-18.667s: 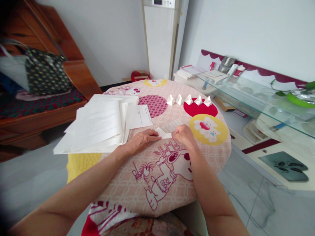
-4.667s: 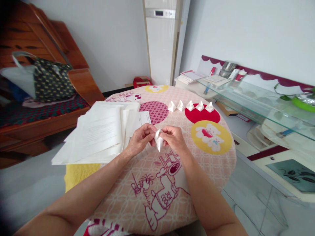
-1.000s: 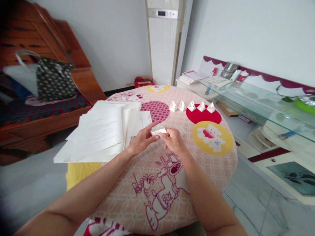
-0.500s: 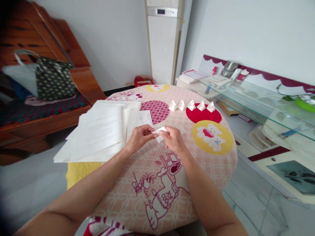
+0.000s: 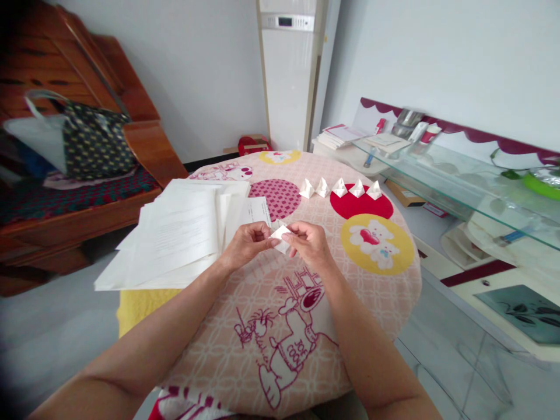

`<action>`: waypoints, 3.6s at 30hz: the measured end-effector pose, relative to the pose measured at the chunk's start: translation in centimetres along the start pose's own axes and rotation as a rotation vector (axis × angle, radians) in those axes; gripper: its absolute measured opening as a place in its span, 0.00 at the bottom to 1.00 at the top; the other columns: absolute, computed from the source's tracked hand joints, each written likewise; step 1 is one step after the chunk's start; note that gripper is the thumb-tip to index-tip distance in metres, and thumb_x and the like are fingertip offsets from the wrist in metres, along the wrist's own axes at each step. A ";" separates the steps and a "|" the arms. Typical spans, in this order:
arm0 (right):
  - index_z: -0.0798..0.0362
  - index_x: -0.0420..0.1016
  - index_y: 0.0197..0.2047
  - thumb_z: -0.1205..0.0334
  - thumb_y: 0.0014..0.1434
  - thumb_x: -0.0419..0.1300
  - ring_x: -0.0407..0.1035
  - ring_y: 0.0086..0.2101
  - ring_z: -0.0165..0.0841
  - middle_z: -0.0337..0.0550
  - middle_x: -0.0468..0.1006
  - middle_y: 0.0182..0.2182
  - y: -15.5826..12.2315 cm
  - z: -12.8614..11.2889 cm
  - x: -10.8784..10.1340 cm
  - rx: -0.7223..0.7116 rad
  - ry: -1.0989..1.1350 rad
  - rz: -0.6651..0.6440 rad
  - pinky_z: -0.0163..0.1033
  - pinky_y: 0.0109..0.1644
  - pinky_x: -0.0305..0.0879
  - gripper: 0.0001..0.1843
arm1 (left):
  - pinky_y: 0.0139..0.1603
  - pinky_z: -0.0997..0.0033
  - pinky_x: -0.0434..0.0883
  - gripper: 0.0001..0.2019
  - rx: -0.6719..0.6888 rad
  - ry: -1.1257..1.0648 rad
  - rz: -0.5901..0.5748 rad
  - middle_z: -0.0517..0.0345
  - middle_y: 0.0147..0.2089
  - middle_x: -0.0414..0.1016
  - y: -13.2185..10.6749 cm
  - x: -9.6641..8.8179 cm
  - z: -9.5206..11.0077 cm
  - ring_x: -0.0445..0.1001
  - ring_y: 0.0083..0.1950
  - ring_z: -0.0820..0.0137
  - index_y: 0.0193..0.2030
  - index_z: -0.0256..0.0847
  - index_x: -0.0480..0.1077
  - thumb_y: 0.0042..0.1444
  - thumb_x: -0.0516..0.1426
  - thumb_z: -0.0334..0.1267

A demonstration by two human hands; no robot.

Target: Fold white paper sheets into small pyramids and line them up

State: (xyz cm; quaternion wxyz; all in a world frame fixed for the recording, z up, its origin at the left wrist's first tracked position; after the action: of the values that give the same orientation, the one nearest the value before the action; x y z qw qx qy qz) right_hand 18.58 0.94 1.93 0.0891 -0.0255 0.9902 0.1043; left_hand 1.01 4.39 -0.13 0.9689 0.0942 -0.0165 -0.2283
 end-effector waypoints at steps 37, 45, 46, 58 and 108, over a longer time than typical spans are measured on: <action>0.52 0.74 0.21 0.56 0.53 0.67 0.66 0.21 0.29 0.38 0.74 0.18 -0.3 -0.8 -0.3 -0.076 -0.109 0.041 0.34 0.25 0.59 0.14 | 0.28 0.76 0.65 0.15 0.027 -0.100 0.216 0.59 0.26 0.74 -0.4 -0.3 1.3 0.69 0.26 0.76 0.26 0.36 0.74 0.46 0.72 0.43; 0.52 0.72 0.20 0.55 0.53 0.67 0.63 0.20 0.28 0.38 0.73 0.17 -0.4 -0.8 -0.1 -0.068 -0.138 0.062 0.34 0.24 0.58 0.15 | 0.26 0.77 0.63 0.13 0.018 -0.044 0.267 0.60 0.24 0.73 -0.8 -0.3 1.5 0.68 0.25 0.77 0.25 0.36 0.73 0.48 0.70 0.40; 0.52 0.72 0.20 0.55 0.53 0.67 0.63 0.20 0.28 0.38 0.73 0.17 -0.4 -0.8 0.0 -0.067 -0.138 0.063 0.34 0.24 0.58 0.15 | 0.25 0.77 0.62 0.13 0.025 -0.036 0.269 0.60 0.24 0.73 -0.8 -0.3 1.5 0.68 0.25 0.77 0.25 0.36 0.73 0.48 0.70 0.40; 0.52 0.71 0.20 0.55 0.53 0.67 0.63 0.21 0.29 0.38 0.72 0.18 -0.5 -1.0 0.2 -0.073 -0.137 0.074 0.35 0.24 0.57 0.16 | 0.23 0.78 0.62 0.13 0.069 0.043 0.298 0.61 0.23 0.71 -1.0 -0.1 2.0 0.67 0.24 0.77 0.24 0.37 0.70 0.50 0.69 0.39; 0.51 0.82 0.27 0.55 0.51 0.70 0.65 0.24 0.30 0.37 0.76 0.23 -0.2 0.3 -1.4 0.023 0.176 0.159 0.37 0.30 0.62 0.09 | 0.40 0.70 0.78 0.15 0.061 -0.140 0.113 0.53 0.36 0.81 -0.9 -0.2 2.5 0.79 0.35 0.70 0.42 0.36 0.79 0.61 0.63 0.48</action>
State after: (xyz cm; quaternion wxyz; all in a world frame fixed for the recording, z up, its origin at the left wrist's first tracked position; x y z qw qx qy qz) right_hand 19.99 0.89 1.90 -0.0067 0.0453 0.9942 0.0969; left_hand 0.29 3.29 2.14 0.9733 0.1064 -0.0964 -0.1789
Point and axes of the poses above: each hand's wrist, its own y-axis towards the middle knuckle, its own x-axis out of the palm, z = x × y, the point moved 4 cm from there along y, towards the middle knuckle
